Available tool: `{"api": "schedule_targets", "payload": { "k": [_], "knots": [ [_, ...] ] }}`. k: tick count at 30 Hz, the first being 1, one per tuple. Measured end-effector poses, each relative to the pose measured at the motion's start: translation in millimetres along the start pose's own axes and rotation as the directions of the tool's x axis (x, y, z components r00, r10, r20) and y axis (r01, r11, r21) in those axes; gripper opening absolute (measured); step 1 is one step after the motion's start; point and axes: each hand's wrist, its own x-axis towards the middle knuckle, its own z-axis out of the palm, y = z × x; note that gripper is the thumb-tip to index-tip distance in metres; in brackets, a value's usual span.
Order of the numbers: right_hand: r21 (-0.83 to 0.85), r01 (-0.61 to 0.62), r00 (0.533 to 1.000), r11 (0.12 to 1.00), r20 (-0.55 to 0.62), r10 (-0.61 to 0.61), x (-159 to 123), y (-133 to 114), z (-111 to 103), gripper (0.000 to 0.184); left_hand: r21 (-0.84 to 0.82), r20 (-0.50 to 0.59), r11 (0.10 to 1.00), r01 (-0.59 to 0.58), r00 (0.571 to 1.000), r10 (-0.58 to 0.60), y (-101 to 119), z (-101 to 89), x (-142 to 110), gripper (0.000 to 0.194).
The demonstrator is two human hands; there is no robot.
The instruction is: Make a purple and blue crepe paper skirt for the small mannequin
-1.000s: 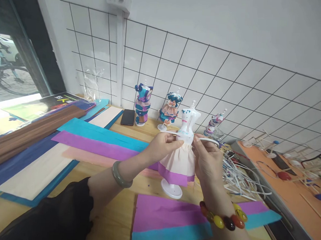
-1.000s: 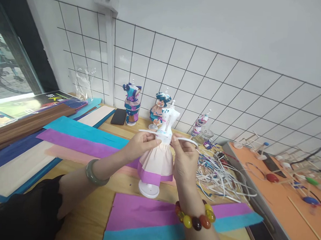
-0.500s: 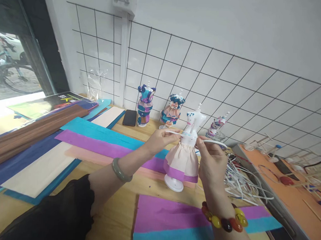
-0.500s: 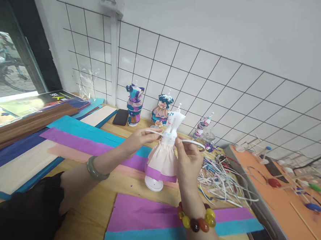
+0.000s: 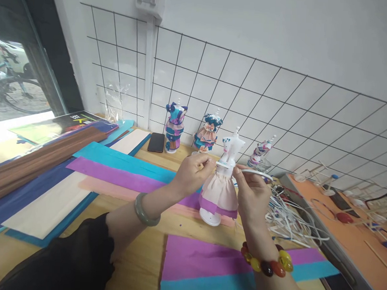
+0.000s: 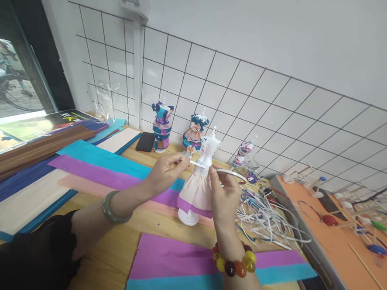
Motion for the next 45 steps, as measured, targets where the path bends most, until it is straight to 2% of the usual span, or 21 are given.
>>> {"api": "schedule_targets", "payload": {
  "k": [2, 4, 6, 7, 9, 11, 14, 18, 21, 24, 27, 34, 37, 40, 45],
  "knots": [
    [0.022, -0.008, 1.000, 1.000, 0.012, 0.007, -1, 1, 1, 0.023, 0.071, 0.049, 0.987, -0.142, 0.989, 0.139, 9, 1.7, -4, 0.029],
    [0.051, -0.017, 1.000, 0.999, 0.023, 0.016, -2, 0, 2, 0.023, 0.153, 0.184, 0.937, -0.313, 0.941, 0.284, 15, 5.1, -8, 0.027],
    [0.079, -0.032, 0.999, 0.996, 0.019, 0.030, -3, -2, 3, 0.022, 0.237, 0.289, 0.877, -0.418, 0.892, 0.347, 17, 9.3, -11, 0.024],
    [0.094, -0.043, 0.999, 0.995, 0.005, 0.042, -3, -3, 3, 0.021, 0.287, 0.291, 0.861, -0.420, 0.894, 0.340, 16, 11.4, -12, 0.021],
    [0.118, -0.073, 0.997, 0.990, -0.021, 0.075, -3, -7, 4, 0.018, 0.379, 0.182, 0.870, -0.316, 0.947, 0.265, 12, 15.0, -13, 0.016],
    [0.133, -0.087, 0.995, 0.987, -0.040, 0.093, -5, -10, 5, 0.017, 0.396, 0.047, 0.906, -0.149, 0.989, 0.142, 7, 17.7, -13, 0.023],
    [0.115, -0.036, 0.998, 0.993, -0.042, 0.042, -10, -14, 7, 0.017, 0.306, -0.017, 0.952, 0.030, 1.000, -0.026, 4, 19.8, -12, 0.034],
    [0.013, 0.084, 0.996, 0.996, -0.028, -0.084, -18, -17, 11, 0.017, 0.211, -0.040, 0.968, 0.137, 0.990, -0.132, 8, 19.5, -12, 0.031],
    [-0.028, 0.215, 0.977, 0.976, 0.009, -0.215, -22, -20, 14, 0.014, 0.191, -0.076, 0.964, 0.184, 0.982, -0.173, 12, 17.6, -11, 0.030],
    [-0.031, 0.280, 0.960, 0.959, 0.039, -0.279, -23, -24, 16, 0.013, 0.192, -0.110, 0.960, 0.206, 0.976, -0.187, 14, 16.0, -10, 0.032],
    [-0.020, 0.269, 0.962, 0.963, 0.055, -0.268, -23, -28, 16, 0.011, 0.183, -0.103, 0.962, 0.204, 0.977, -0.188, 14, 14.9, -8, 0.034],
    [-0.040, 0.119, 0.993, 0.992, 0.018, -0.118, -22, -30, 11, 0.016, 0.088, -0.077, 0.978, 0.191, 0.980, -0.184, 12, 13.8, -8, 0.031],
    [-0.070, 0.142, 0.989, 0.987, -0.021, -0.144, -21, -30, 10, 0.015, 0.045, -0.083, 0.980, 0.196, 0.978, -0.191, 11, 14.9, -9, 0.030],
    [-0.120, 0.197, 0.978, 0.973, -0.049, -0.204, -19, -32, 7, 0.014, -0.066, -0.078, 0.970, 0.233, 0.968, -0.238, 7, 16.7, -11, 0.040],
    [-0.278, 0.334, 0.931, 0.901, -0.052, -0.361, -16, -37, 2, 0.012, -0.198, -0.036, 0.932, 0.303, 0.948, -0.315, 1, 20.1, -12, 0.048]
  ]
}}
